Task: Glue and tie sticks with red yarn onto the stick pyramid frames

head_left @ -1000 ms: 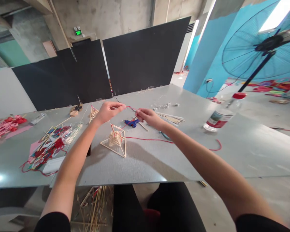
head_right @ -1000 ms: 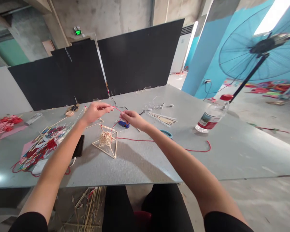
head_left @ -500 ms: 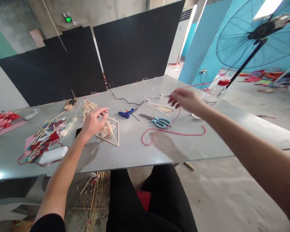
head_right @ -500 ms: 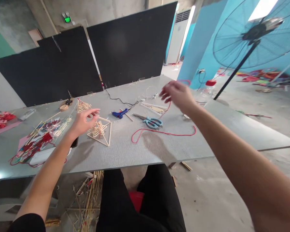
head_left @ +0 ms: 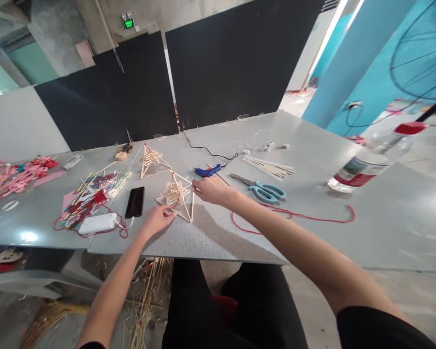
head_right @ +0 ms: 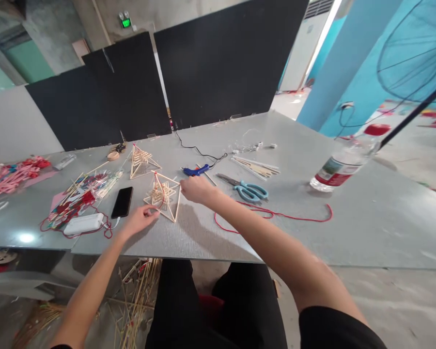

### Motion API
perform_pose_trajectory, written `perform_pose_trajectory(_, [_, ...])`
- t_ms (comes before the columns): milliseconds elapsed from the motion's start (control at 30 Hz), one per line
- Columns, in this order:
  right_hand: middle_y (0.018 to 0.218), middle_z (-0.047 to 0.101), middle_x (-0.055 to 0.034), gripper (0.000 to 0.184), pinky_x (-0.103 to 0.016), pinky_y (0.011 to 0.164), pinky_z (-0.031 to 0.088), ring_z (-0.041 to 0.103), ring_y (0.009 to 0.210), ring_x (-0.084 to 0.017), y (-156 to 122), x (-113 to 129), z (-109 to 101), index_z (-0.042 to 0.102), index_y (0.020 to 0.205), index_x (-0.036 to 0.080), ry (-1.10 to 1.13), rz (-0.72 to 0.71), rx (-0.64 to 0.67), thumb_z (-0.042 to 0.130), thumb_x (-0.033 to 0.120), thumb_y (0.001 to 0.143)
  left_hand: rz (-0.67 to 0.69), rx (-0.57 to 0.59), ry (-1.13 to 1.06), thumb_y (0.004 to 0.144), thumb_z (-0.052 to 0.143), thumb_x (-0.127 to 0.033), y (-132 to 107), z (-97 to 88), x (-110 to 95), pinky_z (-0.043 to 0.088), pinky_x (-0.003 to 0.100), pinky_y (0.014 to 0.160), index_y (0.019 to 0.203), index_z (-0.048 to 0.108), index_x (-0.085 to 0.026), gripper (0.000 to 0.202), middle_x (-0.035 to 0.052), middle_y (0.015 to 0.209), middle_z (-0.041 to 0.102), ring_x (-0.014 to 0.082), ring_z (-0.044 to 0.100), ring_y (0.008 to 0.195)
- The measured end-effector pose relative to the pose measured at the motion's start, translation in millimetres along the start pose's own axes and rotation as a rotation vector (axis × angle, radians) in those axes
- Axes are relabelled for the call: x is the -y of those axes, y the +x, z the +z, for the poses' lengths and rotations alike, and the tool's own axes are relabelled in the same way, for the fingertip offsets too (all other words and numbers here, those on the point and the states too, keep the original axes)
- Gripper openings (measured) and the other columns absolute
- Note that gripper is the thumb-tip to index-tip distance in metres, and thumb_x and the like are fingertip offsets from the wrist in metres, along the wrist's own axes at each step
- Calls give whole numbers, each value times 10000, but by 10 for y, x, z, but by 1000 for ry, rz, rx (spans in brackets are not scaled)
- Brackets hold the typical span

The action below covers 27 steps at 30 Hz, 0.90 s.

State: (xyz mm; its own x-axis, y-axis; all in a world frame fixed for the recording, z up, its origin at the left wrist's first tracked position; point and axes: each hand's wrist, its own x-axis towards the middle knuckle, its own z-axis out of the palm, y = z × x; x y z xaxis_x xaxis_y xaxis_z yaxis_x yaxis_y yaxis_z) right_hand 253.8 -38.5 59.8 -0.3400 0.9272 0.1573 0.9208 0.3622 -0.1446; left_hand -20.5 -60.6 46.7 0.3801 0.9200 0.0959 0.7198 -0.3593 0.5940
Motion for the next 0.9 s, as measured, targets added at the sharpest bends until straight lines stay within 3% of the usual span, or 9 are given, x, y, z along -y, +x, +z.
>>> perform_pose_trajectory(67, [958,756,-186,352,-330,707,439,721,835,-280,49,211,49,680,1207,128,-46,-27,-72,432,304,1031,-17,-19,20,820,718,-441,96,125,45,399,292,624,987,788,-198,303,35,631,704,245,669,638])
perform_pose_trajectory(200, [959,770,-161,364,-307,645,381,719,807,-268,40,400,123,596,1332,152,-69,-34,-54,405,269,1046,-47,-41,-24,838,717,-494,257,323,147,389,300,622,968,799,-198,333,32,561,663,247,654,600])
perform_pose_trajectory(333, [1007,780,-124,360,-294,624,351,709,790,-246,45,247,226,565,1371,207,-57,-122,-28,442,254,1036,-53,18,-230,880,667,-457,327,468,250,411,300,627,844,789,-206,281,10,508,615,207,602,527])
perform_pose_trajectory(467, [1015,780,-67,389,-270,639,363,700,792,-204,78,65,430,561,1400,276,7,-238,-70,528,273,1013,-53,46,-328,897,625,-502,309,531,272,418,292,609,676,722,-199,387,16,506,596,170,547,510])
perform_pose_trajectory(667, [1021,749,-51,301,-252,650,402,682,816,-169,55,12,737,657,1307,257,108,-374,-222,550,362,1046,-126,201,-488,866,597,-636,187,537,141,289,258,446,772,733,-155,508,-2,494,555,97,369,393])
perform_pose_trajectory(900, [1055,759,-91,317,-282,759,504,700,930,-192,41,6,826,716,1194,212,150,-450,-349,455,359,1089,-229,254,-782,786,739,-589,137,543,107,180,245,435,788,701,-141,449,-33,500,506,66,336,419])
